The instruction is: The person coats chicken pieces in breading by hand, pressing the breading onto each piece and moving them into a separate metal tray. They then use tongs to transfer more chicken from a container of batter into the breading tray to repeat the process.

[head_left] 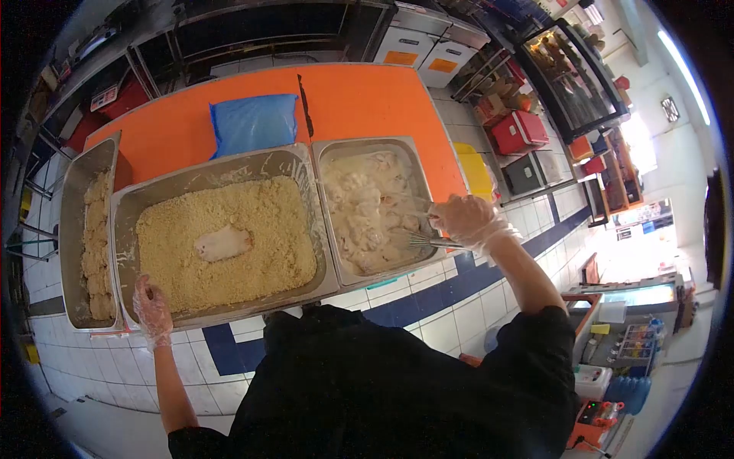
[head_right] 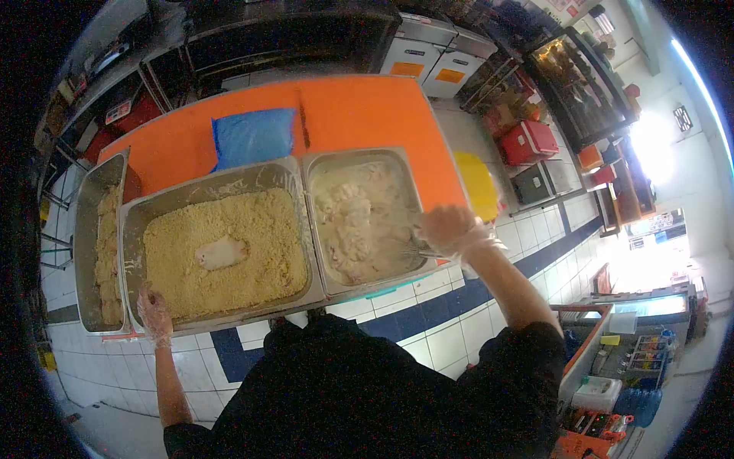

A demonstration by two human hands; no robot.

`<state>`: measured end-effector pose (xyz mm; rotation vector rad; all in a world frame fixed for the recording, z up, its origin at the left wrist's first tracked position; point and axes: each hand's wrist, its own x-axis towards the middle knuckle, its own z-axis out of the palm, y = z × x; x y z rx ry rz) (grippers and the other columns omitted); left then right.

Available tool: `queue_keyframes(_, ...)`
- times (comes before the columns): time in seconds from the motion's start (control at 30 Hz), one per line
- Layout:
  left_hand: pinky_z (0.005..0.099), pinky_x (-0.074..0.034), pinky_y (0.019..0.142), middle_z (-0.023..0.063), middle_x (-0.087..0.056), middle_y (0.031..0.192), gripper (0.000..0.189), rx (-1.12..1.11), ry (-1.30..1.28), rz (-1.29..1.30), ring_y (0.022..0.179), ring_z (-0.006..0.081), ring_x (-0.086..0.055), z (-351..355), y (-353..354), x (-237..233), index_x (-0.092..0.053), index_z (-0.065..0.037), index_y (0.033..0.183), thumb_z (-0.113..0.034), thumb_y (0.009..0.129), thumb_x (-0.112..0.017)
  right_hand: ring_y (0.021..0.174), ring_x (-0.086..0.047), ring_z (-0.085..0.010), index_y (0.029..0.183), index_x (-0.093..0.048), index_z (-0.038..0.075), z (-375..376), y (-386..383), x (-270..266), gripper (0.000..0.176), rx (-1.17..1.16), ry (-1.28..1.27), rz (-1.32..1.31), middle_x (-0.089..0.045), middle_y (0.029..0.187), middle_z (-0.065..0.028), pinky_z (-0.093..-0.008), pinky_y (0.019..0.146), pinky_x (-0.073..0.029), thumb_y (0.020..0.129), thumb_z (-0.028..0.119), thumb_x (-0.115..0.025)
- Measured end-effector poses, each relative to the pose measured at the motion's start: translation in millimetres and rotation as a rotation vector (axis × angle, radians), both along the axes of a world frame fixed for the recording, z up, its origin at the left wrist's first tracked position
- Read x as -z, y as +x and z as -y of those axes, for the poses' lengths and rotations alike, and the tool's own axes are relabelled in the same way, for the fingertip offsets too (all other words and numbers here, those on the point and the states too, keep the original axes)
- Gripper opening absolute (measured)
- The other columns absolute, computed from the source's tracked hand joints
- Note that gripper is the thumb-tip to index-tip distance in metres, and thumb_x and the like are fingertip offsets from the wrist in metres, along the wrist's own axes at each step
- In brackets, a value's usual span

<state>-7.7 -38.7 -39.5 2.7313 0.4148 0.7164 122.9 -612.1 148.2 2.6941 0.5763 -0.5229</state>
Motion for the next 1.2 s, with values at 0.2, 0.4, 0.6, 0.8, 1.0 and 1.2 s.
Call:
queue_keyframes(0.2, 0.0403, -0.043, 0.076, 0.0117, -0.056, 0.083, 0.029, -0.051, -0.091, -0.110, 0.079, 0.0280, -0.054, -1, 1, -2, -0.053, -0.008, 0.113, -0.004, 0.084, -0.054, 0.074, -0.067, -0.0243, 0.095, -0.066, 0.011, -8, 3, 55, 0.018, -0.125, -0.327, 0.138, -0.061, 0.085, -0.0105, -0.0392, 0.046, -0.052, 0.085, 0.021, -0.055)
queue_keyframes(0.4, 0.0404, -0.042, 0.073, 0.0123, -0.055, 0.081, 0.028, -0.049, -0.120, -0.087, 0.076, 0.0275, -0.053, 2, 1, -8, -0.053, -0.008, 0.112, -0.004, 0.085, -0.053, 0.063, -0.063, -0.0233, 0.113, -0.055, 0.015, -27, 0, 31, 0.028, -0.213, -0.062, 0.248, -0.057, 0.070, -0.0112, -0.0368, 0.048, -0.048, 0.087, 0.024, -0.051)
queue_keyframes(0.6, 0.0407, -0.043, 0.074, 0.0131, -0.056, 0.084, 0.028, -0.078, -0.204, -0.136, 0.078, 0.0278, -0.054, 5, 4, -13, -0.052, -0.008, 0.113, -0.004, 0.085, -0.053, 0.068, -0.065, -0.0288, 0.092, -0.061, 0.005, 2, 23, 11, 0.022, 0.001, 0.154, 0.142, -0.065, 0.083, -0.0160, -0.0383, 0.060, -0.052, 0.089, 0.025, -0.052)
queue_keyframes(0.8, 0.0412, -0.044, 0.076, 0.0148, -0.057, 0.089, 0.030, -0.025, -0.126, -0.089, 0.081, 0.0297, -0.055, -4, 2, -2, -0.052, -0.008, 0.114, -0.005, 0.084, -0.053, 0.068, -0.055, -0.0179, 0.110, -0.060, 0.003, 43, 29, -10, 0.030, 0.249, 0.644, -0.148, -0.059, 0.076, -0.0117, -0.0309, 0.063, -0.043, 0.091, 0.025, -0.055)
queue_keyframes(1.0, 0.0412, -0.044, 0.077, 0.0156, -0.058, 0.091, 0.029, -0.040, -0.099, -0.085, 0.083, 0.0308, -0.056, -2, 3, -2, -0.053, -0.008, 0.113, -0.006, 0.085, -0.053, 0.074, -0.055, -0.0151, 0.114, -0.060, 0.007, 68, 28, -16, 0.030, 0.549, 0.786, -0.355, -0.061, 0.084, -0.0080, -0.0280, 0.066, -0.043, 0.091, 0.027, -0.055)
queue_keyframes(1.2, 0.0407, -0.044, 0.076, 0.0143, -0.057, 0.088, 0.028, -0.027, -0.089, -0.099, 0.081, 0.0297, -0.055, -3, 1, -2, -0.053, -0.007, 0.112, -0.006, 0.085, -0.053, 0.086, -0.062, -0.0226, 0.123, -0.048, 0.012, 58, 12, 1, 0.036, 0.368, 0.458, -0.223, -0.064, 0.093, -0.0098, -0.0340, 0.074, -0.047, 0.092, 0.031, -0.051)
